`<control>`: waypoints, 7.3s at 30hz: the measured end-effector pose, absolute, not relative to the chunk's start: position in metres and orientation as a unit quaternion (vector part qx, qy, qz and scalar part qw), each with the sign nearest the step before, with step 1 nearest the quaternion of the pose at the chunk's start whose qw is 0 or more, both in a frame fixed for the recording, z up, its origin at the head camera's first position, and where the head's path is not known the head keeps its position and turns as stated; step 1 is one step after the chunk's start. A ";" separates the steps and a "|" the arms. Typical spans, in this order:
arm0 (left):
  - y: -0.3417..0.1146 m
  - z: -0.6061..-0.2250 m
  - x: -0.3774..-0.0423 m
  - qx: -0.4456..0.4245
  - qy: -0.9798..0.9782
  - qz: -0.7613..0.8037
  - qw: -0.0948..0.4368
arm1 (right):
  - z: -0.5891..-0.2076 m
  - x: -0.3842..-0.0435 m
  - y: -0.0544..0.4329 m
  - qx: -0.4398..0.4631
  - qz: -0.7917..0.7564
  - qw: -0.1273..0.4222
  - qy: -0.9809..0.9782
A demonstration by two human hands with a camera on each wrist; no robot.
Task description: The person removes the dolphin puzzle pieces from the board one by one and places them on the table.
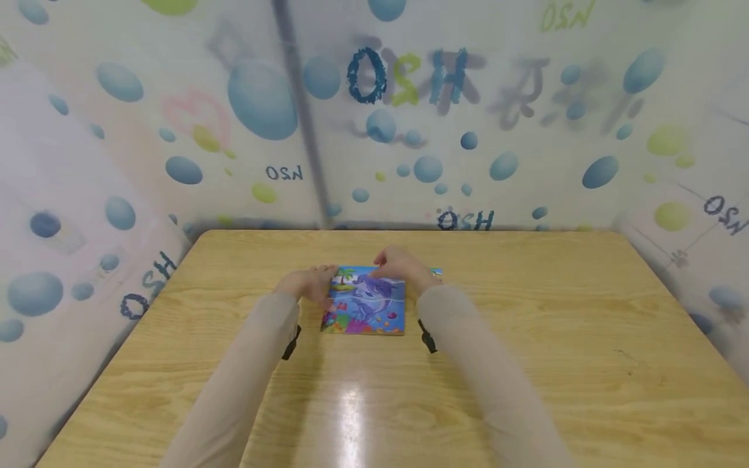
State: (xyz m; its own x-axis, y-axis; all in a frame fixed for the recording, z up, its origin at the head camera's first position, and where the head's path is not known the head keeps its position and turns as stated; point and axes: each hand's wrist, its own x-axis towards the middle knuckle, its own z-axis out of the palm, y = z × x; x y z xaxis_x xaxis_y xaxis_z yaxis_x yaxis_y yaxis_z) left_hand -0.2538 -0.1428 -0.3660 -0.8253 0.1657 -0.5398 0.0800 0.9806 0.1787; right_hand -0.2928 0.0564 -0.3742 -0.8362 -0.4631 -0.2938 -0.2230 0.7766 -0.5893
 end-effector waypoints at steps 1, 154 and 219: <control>-0.143 -0.366 -0.255 0.065 0.952 0.077 0.288 | -0.377 -0.291 0.052 -0.193 -0.252 0.213 0.924; -0.145 -0.374 -0.256 0.063 0.949 0.102 0.290 | -0.383 -0.292 0.133 -0.162 -0.344 0.183 0.907; -0.142 -0.368 -0.254 0.078 0.952 0.065 0.288 | -0.384 -0.278 0.088 -0.130 -0.385 0.146 0.902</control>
